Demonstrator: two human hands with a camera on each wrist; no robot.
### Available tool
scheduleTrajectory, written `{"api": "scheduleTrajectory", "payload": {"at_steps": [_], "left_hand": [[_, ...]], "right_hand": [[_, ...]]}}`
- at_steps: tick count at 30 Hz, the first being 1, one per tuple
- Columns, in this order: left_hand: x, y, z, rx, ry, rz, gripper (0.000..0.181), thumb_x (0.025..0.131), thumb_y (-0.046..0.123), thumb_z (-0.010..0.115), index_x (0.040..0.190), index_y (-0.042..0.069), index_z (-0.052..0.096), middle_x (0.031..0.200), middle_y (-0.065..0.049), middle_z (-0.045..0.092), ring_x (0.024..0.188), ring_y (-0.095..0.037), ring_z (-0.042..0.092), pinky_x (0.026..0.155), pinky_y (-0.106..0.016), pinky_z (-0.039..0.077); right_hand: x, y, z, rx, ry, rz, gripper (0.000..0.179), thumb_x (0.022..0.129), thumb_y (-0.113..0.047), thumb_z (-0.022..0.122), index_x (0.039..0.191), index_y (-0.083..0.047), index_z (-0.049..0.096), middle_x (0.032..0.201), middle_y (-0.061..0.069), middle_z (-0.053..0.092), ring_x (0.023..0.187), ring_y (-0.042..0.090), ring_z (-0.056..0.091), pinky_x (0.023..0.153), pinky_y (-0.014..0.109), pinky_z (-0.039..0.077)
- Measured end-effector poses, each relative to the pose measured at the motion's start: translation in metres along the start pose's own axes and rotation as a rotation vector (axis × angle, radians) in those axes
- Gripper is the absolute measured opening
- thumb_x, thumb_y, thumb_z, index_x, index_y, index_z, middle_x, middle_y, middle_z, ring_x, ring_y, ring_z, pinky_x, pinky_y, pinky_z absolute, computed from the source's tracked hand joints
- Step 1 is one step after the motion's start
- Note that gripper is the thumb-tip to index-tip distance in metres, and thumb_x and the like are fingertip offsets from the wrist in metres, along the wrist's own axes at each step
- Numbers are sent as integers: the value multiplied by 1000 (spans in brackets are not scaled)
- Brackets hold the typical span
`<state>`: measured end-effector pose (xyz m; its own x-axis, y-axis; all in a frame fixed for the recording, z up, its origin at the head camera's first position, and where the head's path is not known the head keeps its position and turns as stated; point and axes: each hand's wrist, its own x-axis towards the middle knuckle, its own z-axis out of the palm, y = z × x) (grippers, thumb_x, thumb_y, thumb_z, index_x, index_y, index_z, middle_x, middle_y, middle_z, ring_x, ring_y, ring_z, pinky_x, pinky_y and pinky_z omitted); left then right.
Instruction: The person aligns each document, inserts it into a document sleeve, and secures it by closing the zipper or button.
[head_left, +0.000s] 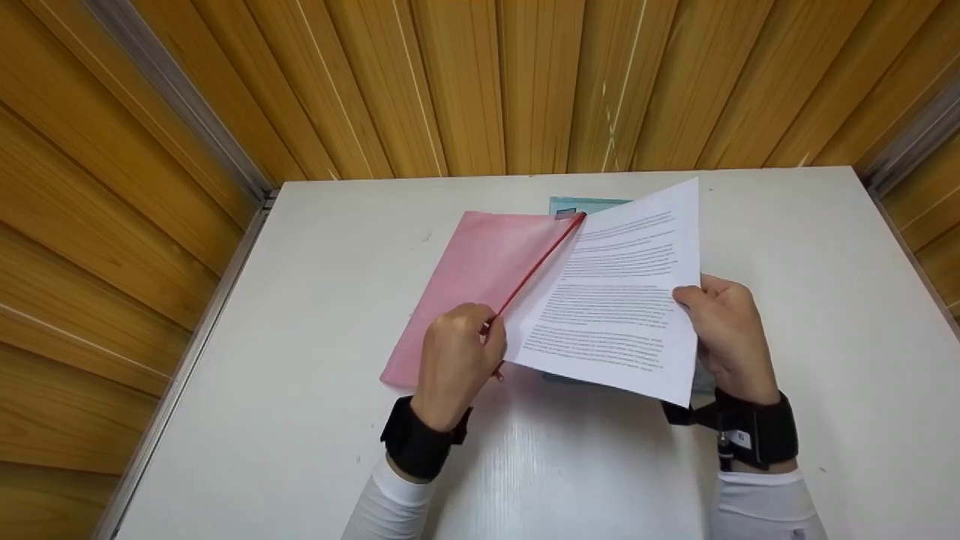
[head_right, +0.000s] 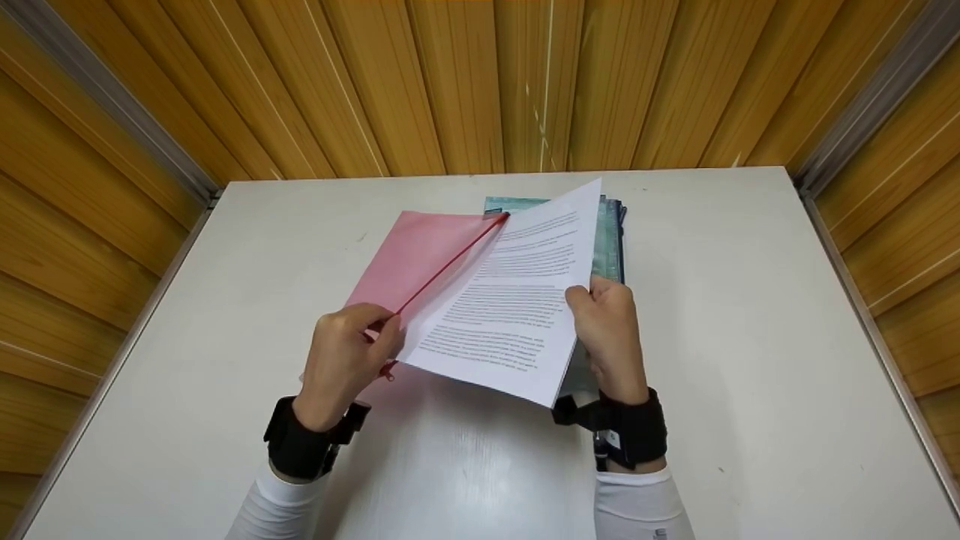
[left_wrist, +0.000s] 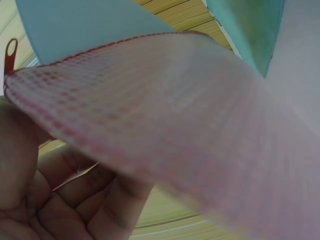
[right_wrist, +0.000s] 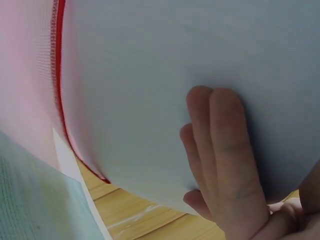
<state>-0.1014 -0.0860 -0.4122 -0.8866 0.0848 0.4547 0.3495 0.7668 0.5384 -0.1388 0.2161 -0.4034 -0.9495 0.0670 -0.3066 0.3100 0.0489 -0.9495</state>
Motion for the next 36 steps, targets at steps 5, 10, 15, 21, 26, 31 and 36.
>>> {"api": "scheduleTrajectory", "payload": {"at_steps": [5, 10, 15, 21, 26, 31, 36], "left_hand": [[-3, 1, 4, 33, 15, 62, 21, 96, -5, 73, 76, -2, 74, 61, -6, 55, 57, -9, 44, 54, -18, 35], [-4, 3, 7, 86, 21, 106, 23, 96, -6, 73, 74, 0, 73, 60, -6, 53, 56, -8, 40, 53, -18, 34], [-7, 8, 7, 162, -2, 165, 19, 96, -3, 78, 77, 0, 76, 64, -8, 63, 55, -12, 50, 54, -20, 40], [-9, 10, 12, 237, -12, 243, 28, 91, -6, 79, 67, 4, 68, 63, -6, 63, 57, -8, 43, 53, -19, 37], [-9, 11, 16, 261, -10, 266, 28, 91, -7, 80, 67, 3, 67, 62, -6, 62, 60, -6, 34, 54, -19, 32], [-9, 14, 16, 314, 1, 285, 21, 92, -6, 81, 74, 0, 74, 69, -6, 71, 57, -9, 52, 52, -21, 46], [-10, 15, 18, 342, 0, 329, 19, 91, -5, 82, 75, 1, 75, 75, -6, 75, 60, -12, 66, 55, -23, 56]], "right_hand": [[-1, 2, 0, 10, -16, -19, 51, 114, -12, 46, 158, 13, 47, 124, 3, 78, 95, 7, 82, 79, 28, 67], [-1, 1, 2, 22, -20, -12, 52, 114, -13, 46, 159, 14, 46, 132, 11, 75, 95, 6, 82, 80, 28, 67], [-2, -1, 9, 7, -13, -11, 53, 115, -13, 43, 161, 13, 44, 157, 32, 58, 97, 3, 81, 82, 26, 67], [-2, 3, 24, 16, -33, -94, 51, 113, -7, 42, 158, 17, 44, 156, 37, 57, 99, 4, 81, 82, 24, 66], [1, 6, 31, 20, -47, -84, 51, 114, -8, 43, 159, 16, 44, 156, 37, 57, 101, 5, 80, 82, 23, 65], [3, 8, 32, 12, -106, -60, 51, 115, -10, 44, 162, 12, 43, 159, 34, 56, 105, 5, 79, 84, 23, 65], [9, 14, 32, 59, -202, -43, 53, 117, -10, 43, 164, 13, 37, 163, 36, 50, 108, 6, 79, 87, 25, 65]]}}
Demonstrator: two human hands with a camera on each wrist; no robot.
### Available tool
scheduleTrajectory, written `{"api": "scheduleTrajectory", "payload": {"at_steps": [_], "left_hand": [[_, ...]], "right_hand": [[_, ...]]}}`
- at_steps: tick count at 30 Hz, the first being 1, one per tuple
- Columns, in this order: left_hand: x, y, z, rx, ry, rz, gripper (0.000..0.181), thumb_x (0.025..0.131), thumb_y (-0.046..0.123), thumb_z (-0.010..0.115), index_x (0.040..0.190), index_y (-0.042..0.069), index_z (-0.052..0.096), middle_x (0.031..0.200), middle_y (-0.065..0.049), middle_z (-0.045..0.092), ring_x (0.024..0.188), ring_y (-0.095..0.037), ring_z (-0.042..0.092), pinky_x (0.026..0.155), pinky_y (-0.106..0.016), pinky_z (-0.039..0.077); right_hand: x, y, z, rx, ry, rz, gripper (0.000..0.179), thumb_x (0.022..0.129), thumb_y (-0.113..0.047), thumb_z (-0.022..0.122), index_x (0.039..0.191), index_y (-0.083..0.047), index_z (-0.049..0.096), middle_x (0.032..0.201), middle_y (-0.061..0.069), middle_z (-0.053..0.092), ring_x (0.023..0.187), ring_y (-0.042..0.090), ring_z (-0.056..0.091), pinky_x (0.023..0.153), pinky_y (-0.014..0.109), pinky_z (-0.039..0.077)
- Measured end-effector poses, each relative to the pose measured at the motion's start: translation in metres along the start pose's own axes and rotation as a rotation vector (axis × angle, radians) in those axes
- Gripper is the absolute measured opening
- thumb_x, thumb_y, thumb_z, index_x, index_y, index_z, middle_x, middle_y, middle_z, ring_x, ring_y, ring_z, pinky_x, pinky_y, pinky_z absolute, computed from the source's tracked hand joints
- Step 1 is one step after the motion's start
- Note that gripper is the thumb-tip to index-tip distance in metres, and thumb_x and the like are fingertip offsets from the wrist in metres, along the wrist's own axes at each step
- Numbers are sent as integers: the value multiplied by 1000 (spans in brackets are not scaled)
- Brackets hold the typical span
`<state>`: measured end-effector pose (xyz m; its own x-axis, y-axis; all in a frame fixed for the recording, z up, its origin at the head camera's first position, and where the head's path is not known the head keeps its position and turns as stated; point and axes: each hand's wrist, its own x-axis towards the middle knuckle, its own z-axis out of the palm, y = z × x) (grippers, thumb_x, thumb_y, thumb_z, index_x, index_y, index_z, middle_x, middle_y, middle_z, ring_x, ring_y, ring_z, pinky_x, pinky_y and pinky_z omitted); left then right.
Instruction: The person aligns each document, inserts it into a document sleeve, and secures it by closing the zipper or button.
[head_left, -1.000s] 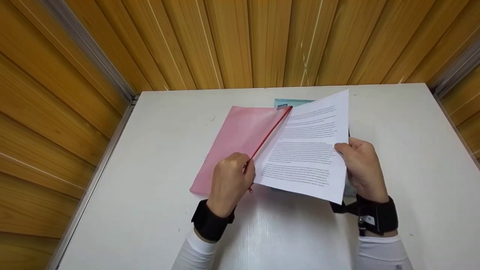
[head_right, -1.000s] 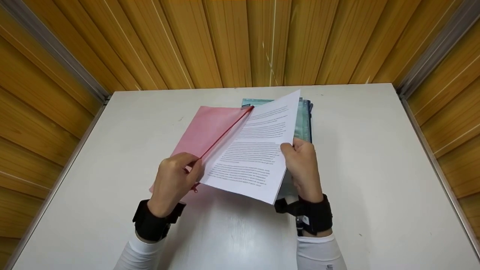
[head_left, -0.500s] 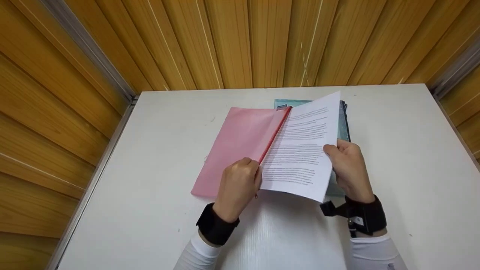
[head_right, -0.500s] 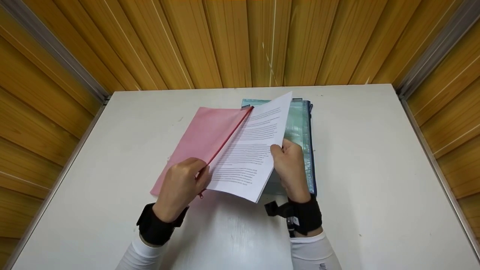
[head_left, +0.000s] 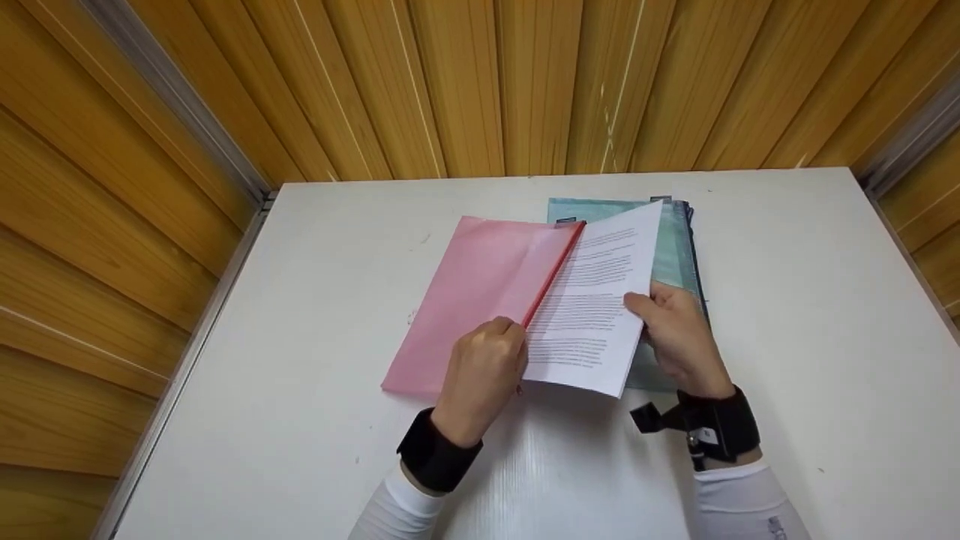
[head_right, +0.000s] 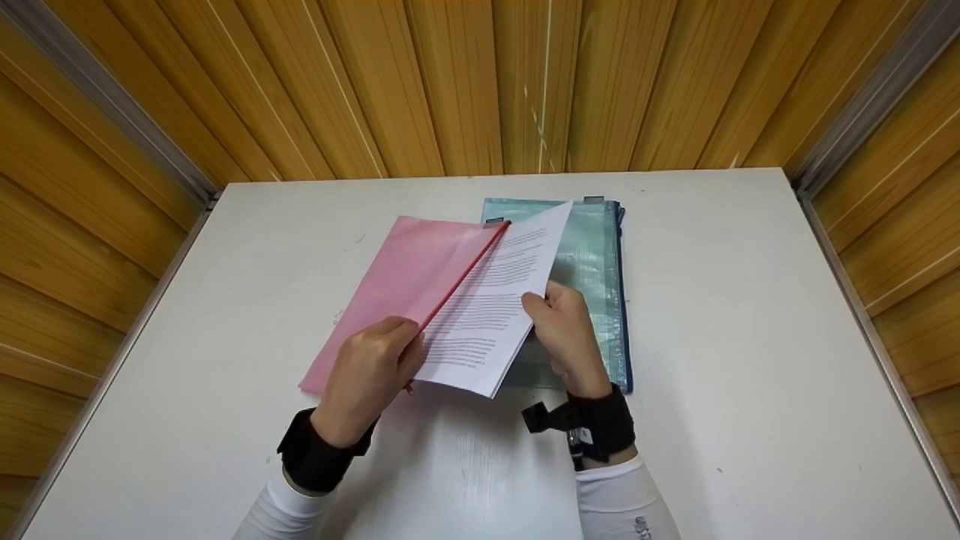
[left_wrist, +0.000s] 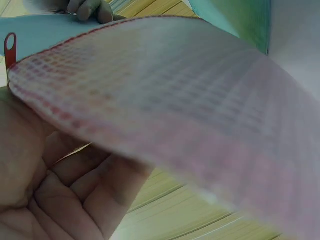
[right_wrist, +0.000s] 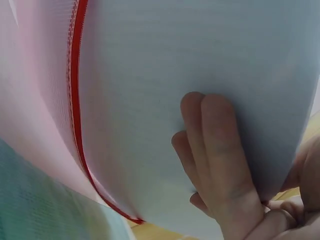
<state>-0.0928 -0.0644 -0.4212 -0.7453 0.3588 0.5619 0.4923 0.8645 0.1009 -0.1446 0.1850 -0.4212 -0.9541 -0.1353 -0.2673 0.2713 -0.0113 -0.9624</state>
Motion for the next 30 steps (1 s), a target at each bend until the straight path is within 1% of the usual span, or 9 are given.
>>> {"api": "scheduleTrajectory", "payload": {"at_steps": [4, 10, 12, 15, 17, 23, 30], "left_hand": [[0, 1, 0, -4, -3, 21, 19, 92, -5, 83, 76, 2, 75, 77, -5, 76, 62, -12, 69, 58, -23, 58], [0, 2, 1, -18, -2, 16, 17, 91, -5, 84, 77, 3, 76, 79, -6, 77, 64, -13, 70, 59, -24, 59], [0, 2, 1, -20, 4, 22, 19, 91, -5, 84, 76, 4, 75, 78, -6, 76, 64, -13, 70, 58, -24, 59], [0, 3, 1, -16, 15, 31, 19, 90, -6, 84, 76, 4, 75, 78, -5, 76, 64, -13, 69, 59, -23, 59], [0, 4, 1, -7, 21, 35, 19, 90, -5, 85, 77, 4, 75, 78, -5, 76, 64, -13, 69, 59, -23, 59], [0, 10, 1, 4, 11, 41, 15, 92, -3, 86, 80, 2, 77, 80, -6, 77, 66, -12, 69, 61, -23, 60], [-3, 17, 1, 34, 9, 66, 13, 91, -2, 87, 84, 2, 77, 78, -4, 73, 64, -11, 64, 59, -21, 58]], "right_hand": [[6, 6, -1, 44, -49, 29, 55, 118, -10, 42, 166, 15, 32, 165, 37, 47, 109, 6, 79, 90, 25, 65], [10, 10, -2, 74, -87, 38, 56, 118, -10, 41, 166, 14, 29, 165, 36, 48, 112, 7, 78, 93, 25, 65], [10, 11, -1, 82, -102, 37, 55, 118, -10, 42, 166, 15, 29, 161, 33, 54, 112, 7, 78, 93, 25, 65], [11, 13, 0, 88, -123, 36, 55, 118, -11, 43, 165, 15, 31, 151, 24, 66, 110, 7, 79, 91, 25, 65], [11, 14, 2, 93, -135, 37, 55, 118, -11, 44, 165, 15, 31, 146, 18, 70, 109, 7, 78, 90, 24, 65], [14, 18, 5, 118, -165, 56, 55, 119, -11, 43, 165, 15, 29, 139, 12, 72, 110, 7, 78, 91, 24, 65], [17, 23, 8, 135, -211, 50, 54, 118, -8, 42, 163, 19, 29, 128, 3, 75, 109, 6, 77, 89, 22, 64]]}}
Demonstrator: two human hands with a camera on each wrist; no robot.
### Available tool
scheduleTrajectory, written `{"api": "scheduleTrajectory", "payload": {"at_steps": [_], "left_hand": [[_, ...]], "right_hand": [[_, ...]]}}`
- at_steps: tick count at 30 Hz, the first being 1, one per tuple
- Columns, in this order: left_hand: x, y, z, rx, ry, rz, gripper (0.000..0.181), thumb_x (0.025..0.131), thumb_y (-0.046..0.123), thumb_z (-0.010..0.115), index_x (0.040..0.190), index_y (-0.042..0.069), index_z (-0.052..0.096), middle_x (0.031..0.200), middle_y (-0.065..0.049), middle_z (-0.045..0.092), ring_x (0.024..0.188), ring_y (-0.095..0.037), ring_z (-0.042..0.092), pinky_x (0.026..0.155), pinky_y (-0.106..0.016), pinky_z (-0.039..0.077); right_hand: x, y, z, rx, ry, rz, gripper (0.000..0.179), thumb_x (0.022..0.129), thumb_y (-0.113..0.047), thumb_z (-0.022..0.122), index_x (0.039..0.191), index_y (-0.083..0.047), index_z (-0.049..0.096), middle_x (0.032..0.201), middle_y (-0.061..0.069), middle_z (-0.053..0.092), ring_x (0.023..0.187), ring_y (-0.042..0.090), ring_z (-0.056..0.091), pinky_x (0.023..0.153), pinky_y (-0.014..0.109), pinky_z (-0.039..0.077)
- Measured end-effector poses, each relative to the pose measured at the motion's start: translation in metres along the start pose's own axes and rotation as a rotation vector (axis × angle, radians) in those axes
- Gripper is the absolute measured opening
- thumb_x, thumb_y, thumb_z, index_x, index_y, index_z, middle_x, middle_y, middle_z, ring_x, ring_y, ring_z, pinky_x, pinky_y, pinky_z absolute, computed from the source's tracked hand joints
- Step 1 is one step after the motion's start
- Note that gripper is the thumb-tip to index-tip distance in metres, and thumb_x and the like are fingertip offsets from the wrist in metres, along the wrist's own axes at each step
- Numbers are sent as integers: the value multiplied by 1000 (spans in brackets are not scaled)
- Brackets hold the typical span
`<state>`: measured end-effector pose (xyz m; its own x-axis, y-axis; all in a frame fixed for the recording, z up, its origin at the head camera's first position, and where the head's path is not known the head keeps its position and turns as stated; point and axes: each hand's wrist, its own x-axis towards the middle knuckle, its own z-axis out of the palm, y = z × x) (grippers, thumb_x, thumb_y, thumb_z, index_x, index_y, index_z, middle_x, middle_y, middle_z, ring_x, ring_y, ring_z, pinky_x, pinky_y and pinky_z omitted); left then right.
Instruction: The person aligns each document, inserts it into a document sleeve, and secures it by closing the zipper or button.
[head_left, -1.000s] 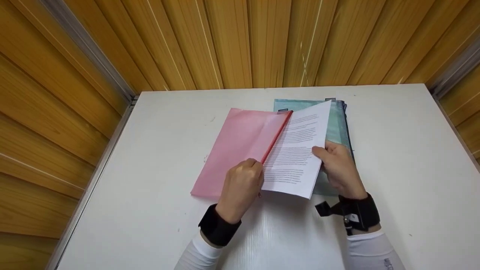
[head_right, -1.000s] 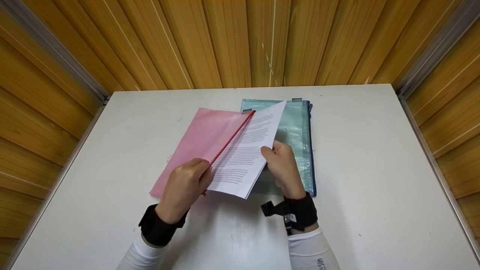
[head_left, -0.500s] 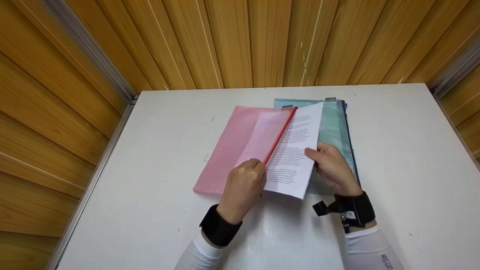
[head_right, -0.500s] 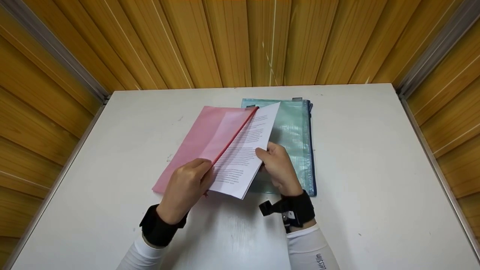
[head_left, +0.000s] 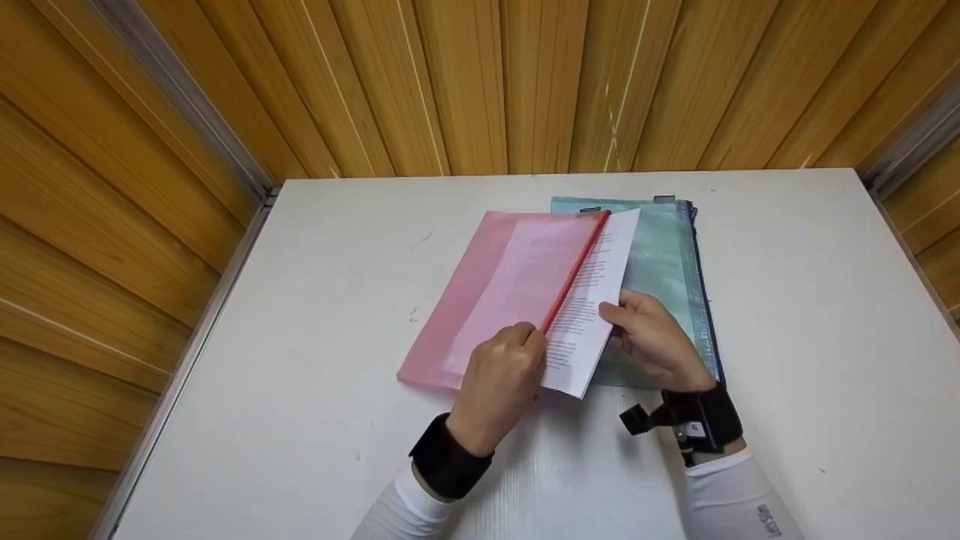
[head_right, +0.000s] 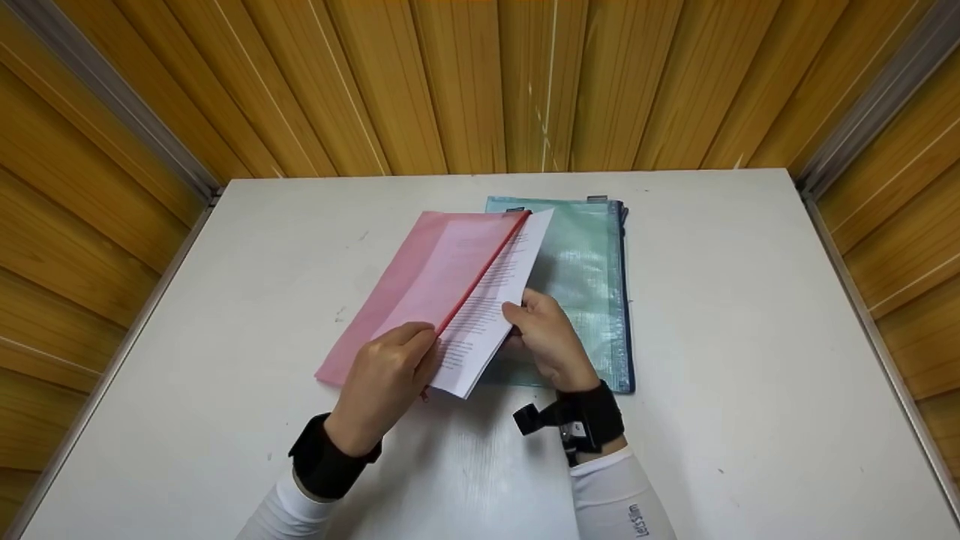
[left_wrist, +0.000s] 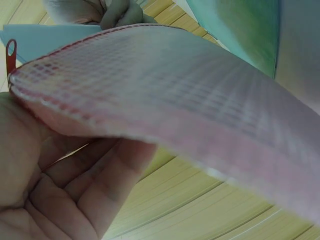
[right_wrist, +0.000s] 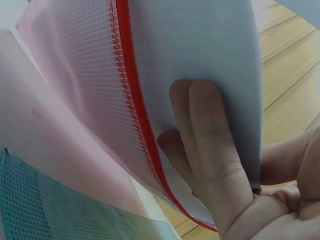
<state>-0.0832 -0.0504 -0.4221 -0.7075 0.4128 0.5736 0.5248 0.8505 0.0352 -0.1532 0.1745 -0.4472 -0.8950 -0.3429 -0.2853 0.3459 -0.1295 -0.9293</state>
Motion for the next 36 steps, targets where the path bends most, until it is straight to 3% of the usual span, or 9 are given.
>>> {"api": "scheduleTrajectory", "payload": {"at_steps": [3, 8, 13, 17, 22, 29, 36], "left_hand": [[-1, 1, 0, 2, 4, 8, 13, 90, -2, 87, 85, 3, 77, 78, -4, 72, 64, -11, 63, 59, -22, 58], [-2, 3, 1, -8, 6, 20, 13, 89, -2, 88, 86, 4, 76, 79, -3, 71, 65, -11, 62, 61, -22, 59], [-2, 3, 1, -8, 25, 38, 16, 88, -3, 88, 85, 5, 74, 77, -2, 68, 64, -10, 60, 59, -22, 56], [-2, 4, 1, -13, 35, 50, 16, 88, -3, 88, 85, 5, 74, 79, -2, 68, 65, -10, 62, 61, -22, 58], [-2, 6, 0, -12, 39, 68, 18, 85, -5, 88, 85, 6, 74, 79, -2, 67, 67, -10, 63, 61, -23, 59], [-3, 8, -1, -7, 47, 80, 20, 86, 2, 92, 83, 7, 73, 76, -1, 64, 63, -9, 59, 58, -21, 56], [-3, 9, -2, 6, 43, 93, 23, 82, 4, 95, 82, 8, 73, 77, -1, 65, 64, -8, 59, 58, -21, 55]], "right_hand": [[0, 2, -1, -14, -35, -8, 53, 118, -7, 41, 161, 21, 29, 121, 1, 78, 101, 7, 79, 82, 22, 65], [0, 3, -1, -35, -62, -1, 50, 118, -6, 40, 158, 23, 30, 105, -1, 80, 75, 6, 75, 64, 20, 61], [2, 5, 0, -34, -64, 10, 42, 118, -7, 43, 149, 21, 38, 93, 0, 78, 64, 4, 70, 60, 18, 59], [4, 6, 4, -22, -64, 6, 28, 117, -5, 45, 136, 15, 47, 82, 0, 76, 61, 5, 70, 59, 18, 59], [7, 9, 7, 12, -85, 12, 14, 115, -3, 47, 126, 5, 52, 81, 2, 76, 63, 7, 74, 61, 20, 61], [9, 13, 12, 28, -111, 15, 23, 116, -4, 48, 135, 8, 50, 87, 2, 81, 67, 8, 77, 66, 21, 63], [14, 19, 20, -58, -38, 9, 29, 115, -2, 50, 139, 14, 52, 87, 1, 80, 59, 7, 72, 57, 21, 60]]}}
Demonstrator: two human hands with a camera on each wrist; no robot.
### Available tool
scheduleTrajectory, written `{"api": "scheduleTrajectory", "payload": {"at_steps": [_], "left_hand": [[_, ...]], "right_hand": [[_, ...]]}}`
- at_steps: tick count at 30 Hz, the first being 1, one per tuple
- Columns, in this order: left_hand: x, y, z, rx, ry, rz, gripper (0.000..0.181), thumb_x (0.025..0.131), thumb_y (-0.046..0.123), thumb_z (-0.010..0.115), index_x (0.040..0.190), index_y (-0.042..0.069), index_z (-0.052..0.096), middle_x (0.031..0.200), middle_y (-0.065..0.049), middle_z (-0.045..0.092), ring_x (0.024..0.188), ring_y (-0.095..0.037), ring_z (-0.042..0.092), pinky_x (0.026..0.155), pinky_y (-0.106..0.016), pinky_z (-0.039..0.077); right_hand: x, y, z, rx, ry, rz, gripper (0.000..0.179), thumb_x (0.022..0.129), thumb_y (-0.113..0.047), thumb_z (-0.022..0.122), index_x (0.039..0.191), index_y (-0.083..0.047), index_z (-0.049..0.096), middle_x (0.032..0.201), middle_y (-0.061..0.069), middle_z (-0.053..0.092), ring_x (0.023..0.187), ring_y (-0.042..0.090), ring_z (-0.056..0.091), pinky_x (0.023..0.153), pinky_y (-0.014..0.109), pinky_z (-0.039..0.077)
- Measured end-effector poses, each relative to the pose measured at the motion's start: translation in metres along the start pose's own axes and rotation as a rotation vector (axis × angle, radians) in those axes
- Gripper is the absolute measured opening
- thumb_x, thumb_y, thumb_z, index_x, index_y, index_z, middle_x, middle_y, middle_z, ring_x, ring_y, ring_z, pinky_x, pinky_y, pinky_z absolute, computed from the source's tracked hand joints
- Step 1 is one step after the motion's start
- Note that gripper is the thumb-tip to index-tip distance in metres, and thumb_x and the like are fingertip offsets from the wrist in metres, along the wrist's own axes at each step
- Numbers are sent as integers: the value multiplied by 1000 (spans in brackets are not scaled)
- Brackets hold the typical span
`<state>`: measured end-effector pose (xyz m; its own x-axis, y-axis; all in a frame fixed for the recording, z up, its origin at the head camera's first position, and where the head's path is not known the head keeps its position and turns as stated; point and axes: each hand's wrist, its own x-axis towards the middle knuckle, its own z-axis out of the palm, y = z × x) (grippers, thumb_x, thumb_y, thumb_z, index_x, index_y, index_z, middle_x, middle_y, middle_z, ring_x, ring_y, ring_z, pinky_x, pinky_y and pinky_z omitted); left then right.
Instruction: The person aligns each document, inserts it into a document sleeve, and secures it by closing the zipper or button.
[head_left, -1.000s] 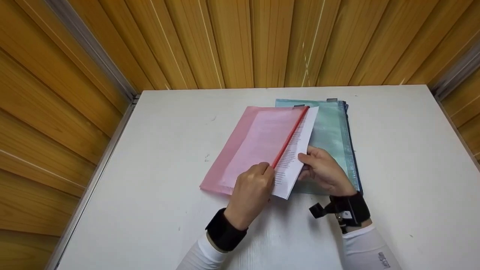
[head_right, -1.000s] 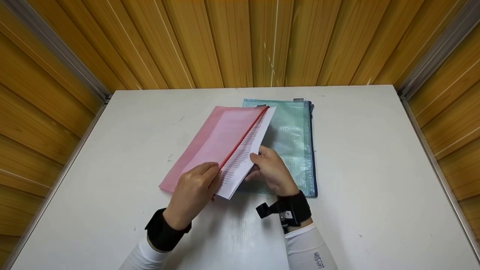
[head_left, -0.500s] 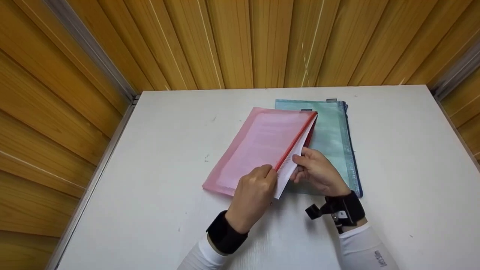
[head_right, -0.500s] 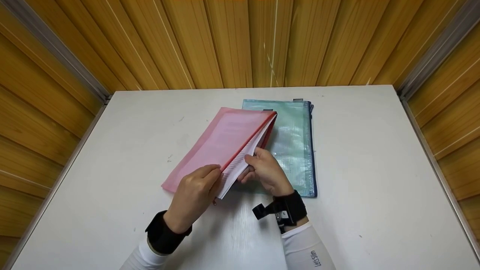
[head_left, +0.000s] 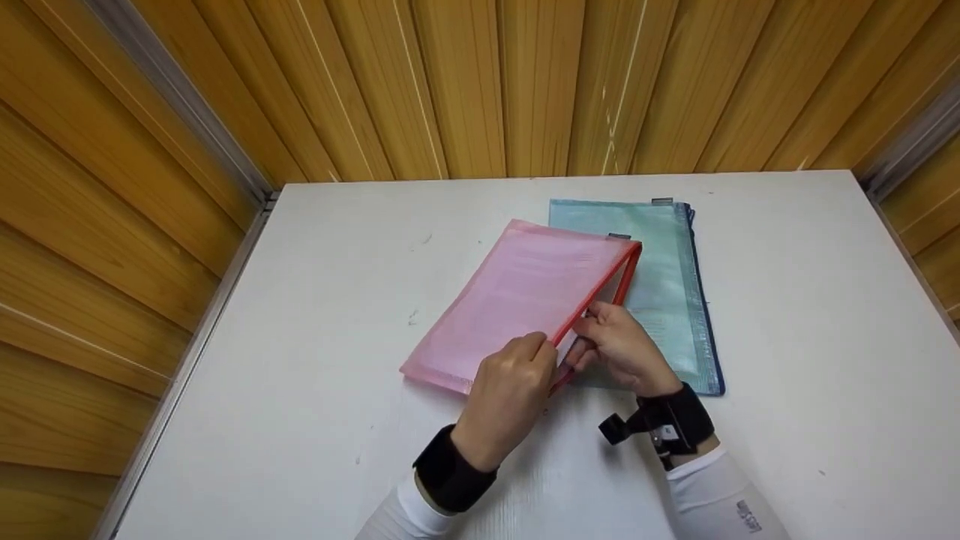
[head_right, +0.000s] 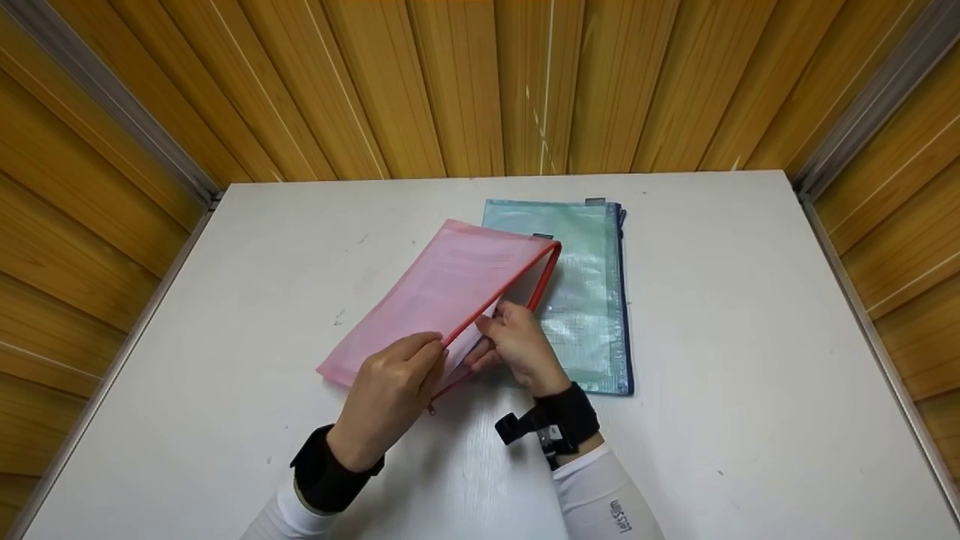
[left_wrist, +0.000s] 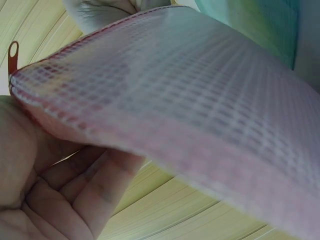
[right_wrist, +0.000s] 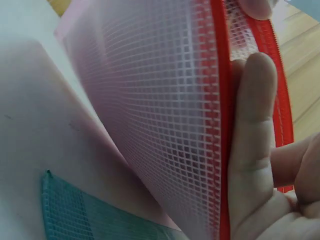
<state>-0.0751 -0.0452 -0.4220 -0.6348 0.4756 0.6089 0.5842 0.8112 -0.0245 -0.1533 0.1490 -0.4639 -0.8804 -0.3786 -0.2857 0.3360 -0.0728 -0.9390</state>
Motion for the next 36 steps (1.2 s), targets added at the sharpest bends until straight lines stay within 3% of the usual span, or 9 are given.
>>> {"api": "scheduleTrajectory", "payload": {"at_steps": [8, 13, 21, 27, 31, 36], "left_hand": [[-1, 0, 0, -5, 14, 10, 28, 77, 1, 97, 81, 9, 71, 78, -1, 65, 64, -8, 55, 57, -19, 52], [-1, -1, 0, -23, 29, -3, 25, 79, -4, 93, 80, 8, 71, 78, -2, 66, 63, -8, 54, 55, -19, 51], [1, -6, -2, -103, 41, -59, 19, 90, 0, 88, 80, 5, 73, 82, -5, 73, 63, -11, 61, 58, -21, 56], [1, -13, -6, -179, 47, -121, 13, 93, 1, 86, 86, 4, 77, 88, -8, 77, 69, -14, 69, 66, -23, 62], [1, -18, -10, -240, 54, -164, 10, 95, 0, 83, 87, 3, 77, 88, -9, 78, 71, -16, 72, 68, -24, 63], [3, -23, -15, -296, 63, -217, 10, 97, -1, 81, 88, 2, 76, 89, -11, 79, 75, -18, 75, 72, -26, 65]], "right_hand": [[0, 4, 7, -145, 98, 13, 25, 113, -7, 57, 129, 11, 63, 65, -3, 65, 49, 7, 65, 48, 21, 53], [-1, 4, 7, -178, 96, 19, 27, 113, -9, 58, 128, 12, 64, 61, -3, 63, 48, 8, 64, 48, 21, 53], [-4, -2, 1, -234, 52, 8, 29, 113, -14, 63, 129, 9, 67, 70, 4, 71, 50, 11, 66, 52, 24, 58], [-12, -13, -4, -335, 22, -31, 40, 111, -14, 64, 140, 14, 64, 95, 16, 80, 58, 10, 71, 59, 28, 63], [-24, -22, -3, -542, 67, -136, 38, 107, -10, 70, 136, 14, 66, 110, 27, 79, 67, 15, 73, 62, 25, 62], [-38, -31, 5, -776, 304, -405, 27, 97, 1, 79, 123, 7, 74, 110, 22, 79, 85, 27, 74, 73, 20, 58]]}}
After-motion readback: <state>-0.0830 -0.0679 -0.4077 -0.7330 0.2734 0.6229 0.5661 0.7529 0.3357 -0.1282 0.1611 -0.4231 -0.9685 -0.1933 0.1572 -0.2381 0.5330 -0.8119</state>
